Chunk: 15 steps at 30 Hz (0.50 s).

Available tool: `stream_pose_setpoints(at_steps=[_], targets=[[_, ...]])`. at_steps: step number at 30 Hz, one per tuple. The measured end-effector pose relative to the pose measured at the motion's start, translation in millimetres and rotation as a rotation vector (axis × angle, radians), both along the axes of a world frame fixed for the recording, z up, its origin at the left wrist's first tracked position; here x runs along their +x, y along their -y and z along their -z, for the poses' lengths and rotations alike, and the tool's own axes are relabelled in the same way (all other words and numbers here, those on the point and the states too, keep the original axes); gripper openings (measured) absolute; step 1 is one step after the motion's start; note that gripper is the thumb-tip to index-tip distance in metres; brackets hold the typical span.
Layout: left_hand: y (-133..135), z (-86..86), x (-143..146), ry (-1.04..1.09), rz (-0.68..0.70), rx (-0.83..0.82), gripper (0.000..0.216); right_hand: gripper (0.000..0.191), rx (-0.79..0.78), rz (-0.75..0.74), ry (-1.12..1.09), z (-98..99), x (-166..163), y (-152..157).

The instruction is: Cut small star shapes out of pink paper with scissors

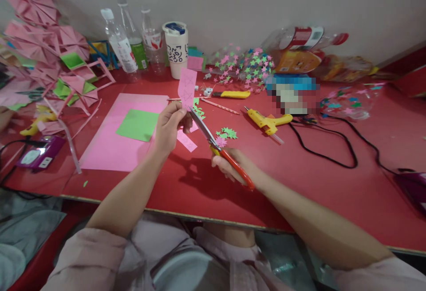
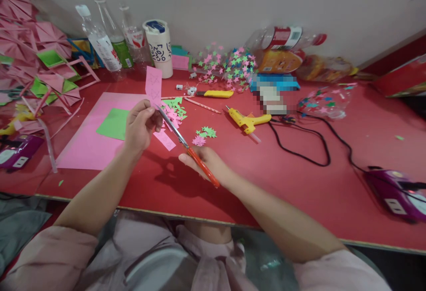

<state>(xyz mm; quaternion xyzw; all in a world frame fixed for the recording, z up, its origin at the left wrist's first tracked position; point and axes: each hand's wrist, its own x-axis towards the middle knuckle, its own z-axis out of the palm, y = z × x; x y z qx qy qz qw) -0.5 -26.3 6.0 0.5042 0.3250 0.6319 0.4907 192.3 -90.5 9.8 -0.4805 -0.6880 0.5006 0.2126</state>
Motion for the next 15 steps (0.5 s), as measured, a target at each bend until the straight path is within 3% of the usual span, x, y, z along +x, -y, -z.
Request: stream_pose_setpoints(at_steps=[5,15], targets=[[-0.5,0.5,0.2,-0.026,-0.012,0.002,0.017,0.047,-0.087,0.080,-0.056,-1.3,-2.5,2.0],[2.0,-3.1,0.4,-0.039,-0.011,-0.023,0.016,0.043,-0.159,0.092,-0.059,-3.8,-4.1,2.5]])
